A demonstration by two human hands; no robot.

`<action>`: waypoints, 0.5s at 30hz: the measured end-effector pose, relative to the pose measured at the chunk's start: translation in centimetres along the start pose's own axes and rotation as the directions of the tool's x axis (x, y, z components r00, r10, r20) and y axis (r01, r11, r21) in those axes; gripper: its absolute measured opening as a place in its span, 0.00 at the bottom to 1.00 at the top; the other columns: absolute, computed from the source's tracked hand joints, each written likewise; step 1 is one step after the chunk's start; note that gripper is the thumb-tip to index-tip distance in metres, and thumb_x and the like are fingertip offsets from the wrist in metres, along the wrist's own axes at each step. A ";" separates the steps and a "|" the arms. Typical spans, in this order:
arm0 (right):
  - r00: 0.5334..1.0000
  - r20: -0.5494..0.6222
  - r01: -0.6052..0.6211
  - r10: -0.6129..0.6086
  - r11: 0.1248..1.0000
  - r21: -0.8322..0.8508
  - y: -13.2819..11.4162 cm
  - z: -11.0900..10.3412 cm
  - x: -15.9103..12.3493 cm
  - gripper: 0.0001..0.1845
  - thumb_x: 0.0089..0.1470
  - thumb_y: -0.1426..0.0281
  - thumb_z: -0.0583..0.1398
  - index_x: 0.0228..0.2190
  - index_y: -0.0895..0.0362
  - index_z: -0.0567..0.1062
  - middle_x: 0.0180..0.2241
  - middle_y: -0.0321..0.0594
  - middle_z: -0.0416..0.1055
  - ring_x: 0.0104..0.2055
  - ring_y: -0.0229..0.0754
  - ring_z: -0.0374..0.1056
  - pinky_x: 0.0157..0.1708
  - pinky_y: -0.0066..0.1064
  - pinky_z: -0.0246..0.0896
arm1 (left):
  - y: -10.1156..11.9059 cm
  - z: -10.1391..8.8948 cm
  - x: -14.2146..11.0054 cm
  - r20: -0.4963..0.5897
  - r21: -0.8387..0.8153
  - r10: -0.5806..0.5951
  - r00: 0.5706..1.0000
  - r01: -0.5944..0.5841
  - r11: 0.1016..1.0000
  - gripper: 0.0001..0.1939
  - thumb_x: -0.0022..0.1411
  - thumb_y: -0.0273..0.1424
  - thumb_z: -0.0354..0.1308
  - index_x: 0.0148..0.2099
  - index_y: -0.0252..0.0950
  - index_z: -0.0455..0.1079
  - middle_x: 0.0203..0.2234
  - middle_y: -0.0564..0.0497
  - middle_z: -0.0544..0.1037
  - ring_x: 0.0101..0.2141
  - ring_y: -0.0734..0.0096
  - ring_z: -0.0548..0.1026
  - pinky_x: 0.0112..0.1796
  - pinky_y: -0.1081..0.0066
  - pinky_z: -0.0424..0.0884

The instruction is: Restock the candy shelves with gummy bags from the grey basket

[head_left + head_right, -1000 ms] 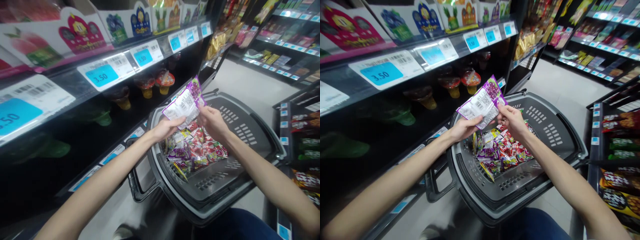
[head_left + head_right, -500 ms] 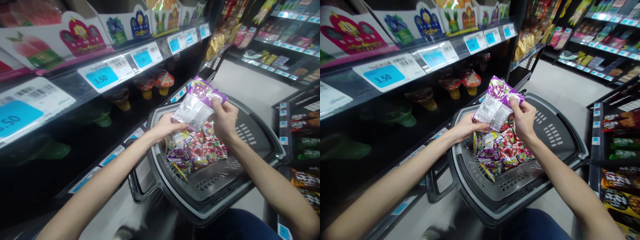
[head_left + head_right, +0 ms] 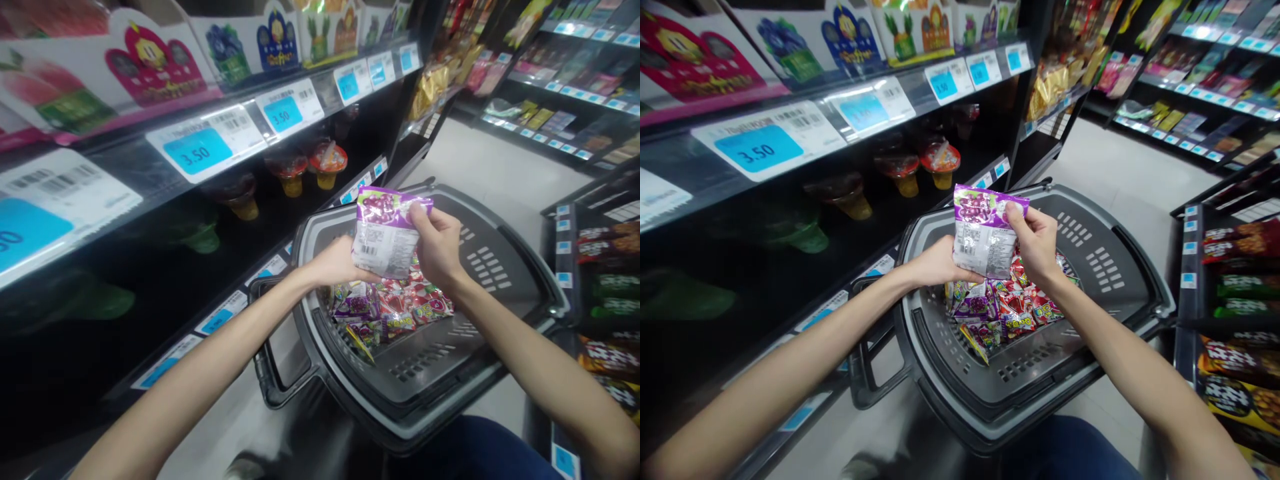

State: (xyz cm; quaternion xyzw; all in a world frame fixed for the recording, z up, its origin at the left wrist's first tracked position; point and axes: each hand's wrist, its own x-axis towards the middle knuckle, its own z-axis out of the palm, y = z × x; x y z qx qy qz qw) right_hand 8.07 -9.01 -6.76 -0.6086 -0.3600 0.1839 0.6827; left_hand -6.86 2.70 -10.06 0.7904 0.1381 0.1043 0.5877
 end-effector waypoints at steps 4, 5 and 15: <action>1.000 -0.005 -0.008 0.008 1.000 0.000 0.0 0.0 0.1 0.19 0.53 0.49 0.66 0.27 0.51 0.78 0.30 0.37 0.74 0.36 0.45 0.70 0.34 0.38 0.67 | 0.0 -0.1 0.0 0.008 0.006 -0.002 1.000 0.002 1.000 0.26 0.41 0.36 0.75 0.44 0.31 0.79 0.36 0.45 0.83 0.42 0.54 0.79 0.47 0.56 0.76; 1.000 -0.004 -0.008 0.008 1.000 -0.001 0.0 0.0 0.1 0.19 0.53 0.49 0.66 0.27 0.51 0.78 0.30 0.37 0.74 0.36 0.45 0.70 0.34 0.38 0.68 | 0.0 -0.1 0.0 0.010 0.006 -0.001 1.000 0.001 1.000 0.26 0.41 0.35 0.75 0.44 0.31 0.79 0.36 0.45 0.83 0.42 0.54 0.79 0.47 0.57 0.76; 1.000 0.025 0.003 -0.004 0.999 0.037 0.1 0.0 0.2 0.17 0.54 0.51 0.66 0.27 0.51 0.79 0.30 0.37 0.74 0.35 0.44 0.70 0.36 0.37 0.68 | -0.1 -0.1 0.1 0.005 0.012 -0.003 1.000 0.003 1.000 0.27 0.41 0.36 0.75 0.44 0.31 0.79 0.37 0.45 0.83 0.42 0.54 0.79 0.47 0.56 0.75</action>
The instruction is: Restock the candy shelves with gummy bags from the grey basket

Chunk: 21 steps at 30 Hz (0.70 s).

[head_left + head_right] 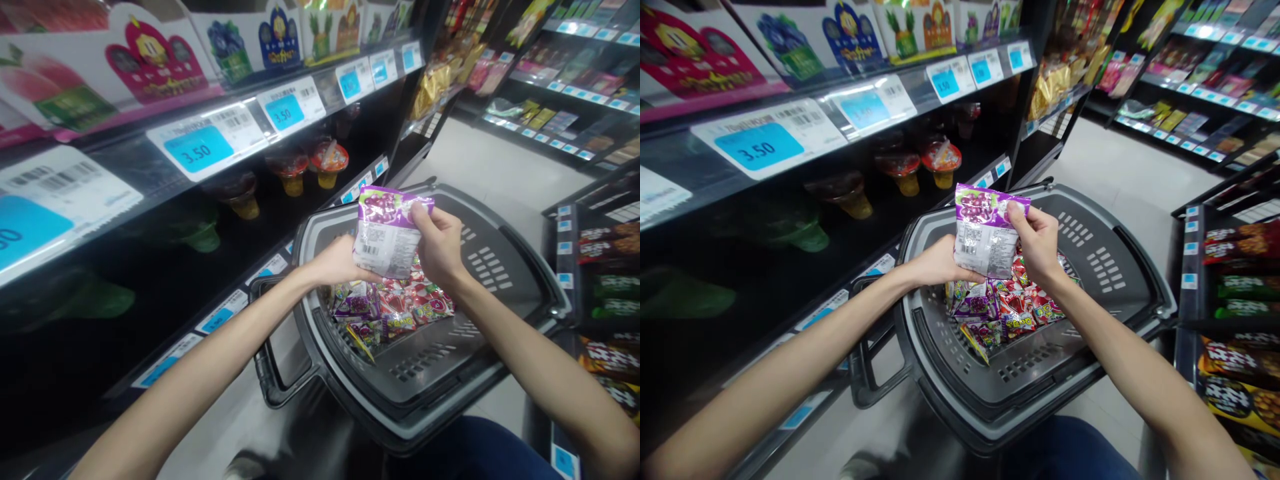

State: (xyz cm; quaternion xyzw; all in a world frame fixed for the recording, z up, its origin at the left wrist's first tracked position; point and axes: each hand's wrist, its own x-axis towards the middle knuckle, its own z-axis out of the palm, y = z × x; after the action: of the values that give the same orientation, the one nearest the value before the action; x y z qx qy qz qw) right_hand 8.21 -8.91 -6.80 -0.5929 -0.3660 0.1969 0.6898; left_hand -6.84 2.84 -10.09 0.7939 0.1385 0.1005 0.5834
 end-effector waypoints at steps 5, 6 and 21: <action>1.000 0.022 0.020 -0.021 0.999 0.038 0.1 0.0 0.0 0.15 0.56 0.53 0.65 0.28 0.51 0.80 0.29 0.36 0.74 0.33 0.42 0.70 0.36 0.37 0.68 | 0.0 0.1 0.0 0.005 -0.009 0.006 1.000 -0.006 1.000 0.28 0.41 0.36 0.75 0.46 0.31 0.78 0.37 0.45 0.83 0.43 0.53 0.79 0.48 0.56 0.75; 0.999 0.025 0.028 -0.029 0.998 0.048 0.2 0.0 0.0 0.15 0.56 0.54 0.65 0.28 0.51 0.80 0.29 0.36 0.74 0.33 0.42 0.69 0.36 0.36 0.68 | 0.0 0.1 0.0 0.006 -0.007 0.007 1.000 -0.007 1.000 0.28 0.41 0.36 0.75 0.46 0.31 0.78 0.37 0.45 0.83 0.43 0.53 0.79 0.48 0.56 0.75; 0.975 -0.148 -0.142 0.168 0.976 0.167 -0.1 -0.1 0.3 0.16 0.46 0.58 0.72 0.28 0.57 0.78 0.24 0.34 0.71 0.20 0.33 0.63 0.19 0.26 0.61 | 0.7 0.1 -0.2 -0.151 -0.023 0.195 0.969 -0.200 0.979 0.64 0.41 0.37 0.77 0.74 0.38 0.44 0.68 0.38 0.59 0.65 0.50 0.63 0.65 0.53 0.58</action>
State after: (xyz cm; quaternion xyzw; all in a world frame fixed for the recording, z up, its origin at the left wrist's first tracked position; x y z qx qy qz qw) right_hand 8.44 -8.83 -6.63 -0.5780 -0.2452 0.2298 0.7437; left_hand -6.88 2.49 -9.42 0.7829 0.0997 0.2193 0.5736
